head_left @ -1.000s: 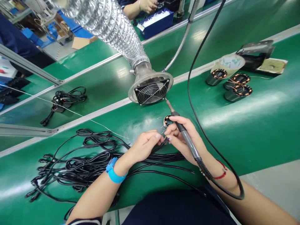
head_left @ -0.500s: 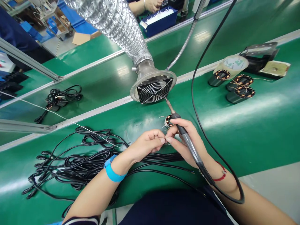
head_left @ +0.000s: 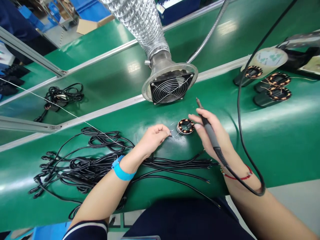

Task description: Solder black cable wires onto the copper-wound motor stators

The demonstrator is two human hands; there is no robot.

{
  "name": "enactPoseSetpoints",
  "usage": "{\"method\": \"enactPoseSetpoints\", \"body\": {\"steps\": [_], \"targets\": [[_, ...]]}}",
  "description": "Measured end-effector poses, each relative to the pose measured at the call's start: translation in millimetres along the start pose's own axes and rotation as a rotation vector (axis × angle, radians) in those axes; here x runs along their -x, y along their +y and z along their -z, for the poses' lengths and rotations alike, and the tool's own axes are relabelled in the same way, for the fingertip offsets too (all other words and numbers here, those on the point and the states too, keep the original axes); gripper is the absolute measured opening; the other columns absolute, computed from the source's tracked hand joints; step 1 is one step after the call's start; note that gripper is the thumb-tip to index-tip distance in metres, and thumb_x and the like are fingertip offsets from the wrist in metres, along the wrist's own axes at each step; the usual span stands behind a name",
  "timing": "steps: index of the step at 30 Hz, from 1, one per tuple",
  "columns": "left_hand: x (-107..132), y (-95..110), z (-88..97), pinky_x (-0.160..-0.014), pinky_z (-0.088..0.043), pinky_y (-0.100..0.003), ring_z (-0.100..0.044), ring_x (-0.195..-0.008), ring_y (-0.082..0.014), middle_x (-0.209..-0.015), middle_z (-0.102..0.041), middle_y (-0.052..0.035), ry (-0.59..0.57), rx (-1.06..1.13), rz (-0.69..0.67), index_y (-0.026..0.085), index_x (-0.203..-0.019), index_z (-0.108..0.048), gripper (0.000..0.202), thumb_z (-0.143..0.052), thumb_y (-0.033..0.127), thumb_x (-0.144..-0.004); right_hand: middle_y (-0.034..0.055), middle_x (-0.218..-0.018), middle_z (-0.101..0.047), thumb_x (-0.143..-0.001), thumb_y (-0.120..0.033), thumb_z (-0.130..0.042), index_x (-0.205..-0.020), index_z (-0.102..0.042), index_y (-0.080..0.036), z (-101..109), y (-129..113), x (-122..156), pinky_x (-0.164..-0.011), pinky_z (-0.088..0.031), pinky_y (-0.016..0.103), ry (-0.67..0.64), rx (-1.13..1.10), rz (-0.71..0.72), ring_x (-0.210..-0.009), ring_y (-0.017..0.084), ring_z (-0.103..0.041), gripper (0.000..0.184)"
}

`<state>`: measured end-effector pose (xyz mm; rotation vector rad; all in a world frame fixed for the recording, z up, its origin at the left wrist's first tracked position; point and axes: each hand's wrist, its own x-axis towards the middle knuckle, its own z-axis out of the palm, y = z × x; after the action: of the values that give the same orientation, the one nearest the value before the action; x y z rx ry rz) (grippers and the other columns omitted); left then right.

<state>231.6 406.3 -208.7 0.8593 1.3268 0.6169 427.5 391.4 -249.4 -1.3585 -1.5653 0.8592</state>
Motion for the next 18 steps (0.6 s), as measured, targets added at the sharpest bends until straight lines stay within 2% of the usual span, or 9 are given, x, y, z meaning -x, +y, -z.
{"method": "enactPoseSetpoints", "body": {"steps": [3,5,9,14,18], "targets": [[-6,-3,1.8,-0.048,-0.018,-0.022,-0.029,-0.045,-0.0049,-0.046,-0.038,0.0093,0.038,-0.021,-0.065,0.016,-0.064,-0.056,0.007,-0.057,0.021,-0.068,0.0051,-0.097,-0.074,-0.097,-0.032,-0.052,-0.135,-0.052,-0.027,8,-15,5,-0.089,-0.057,0.043,0.161,-0.038,0.085,-0.095,0.022,-0.071,0.038],[-11,-7,3.0,-0.051,-0.022,-0.022,-0.031,-0.048,-0.0053,-0.048,-0.039,0.0092,0.057,-0.054,-0.123,0.016,-0.064,-0.057,0.008,-0.056,0.022,-0.069,0.0038,-0.095,-0.073,-0.095,-0.031,-0.057,-0.128,-0.059,-0.029,12,-20,10,-0.077,-0.058,0.041,0.211,-0.053,0.152,-0.080,0.020,-0.070,0.034],[-19,-13,4.6,-0.055,-0.028,-0.022,-0.035,-0.052,-0.0062,-0.053,-0.044,0.0080,0.067,-0.124,-0.238,0.016,-0.065,-0.058,0.009,-0.056,0.023,-0.070,0.0026,-0.091,-0.072,-0.088,-0.021,-0.064,-0.108,-0.068,-0.028,9,-18,19,-0.064,-0.053,0.036,0.204,-0.014,0.295,-0.067,0.017,-0.063,0.022],[-20,-15,5.6,-0.056,-0.030,-0.023,-0.038,-0.054,-0.0071,-0.056,-0.048,0.0068,0.091,-0.199,-0.279,0.016,-0.066,-0.060,0.010,-0.054,0.021,-0.072,0.0011,-0.075,-0.067,-0.086,-0.019,-0.060,-0.101,-0.065,-0.026,1,-13,21,-0.054,-0.046,0.032,0.157,0.024,0.429,-0.060,0.016,-0.057,0.018],[-20,-14,5.6,-0.056,-0.030,-0.022,-0.039,-0.054,-0.0072,-0.056,-0.049,0.0063,0.109,-0.220,-0.285,0.016,-0.066,-0.060,0.010,-0.054,0.019,-0.073,0.0001,-0.072,-0.065,-0.085,-0.018,-0.059,-0.097,-0.064,-0.026,-1,-14,20,-0.051,-0.044,0.031,0.125,0.053,0.449,-0.058,0.015,-0.056,0.015]]}}
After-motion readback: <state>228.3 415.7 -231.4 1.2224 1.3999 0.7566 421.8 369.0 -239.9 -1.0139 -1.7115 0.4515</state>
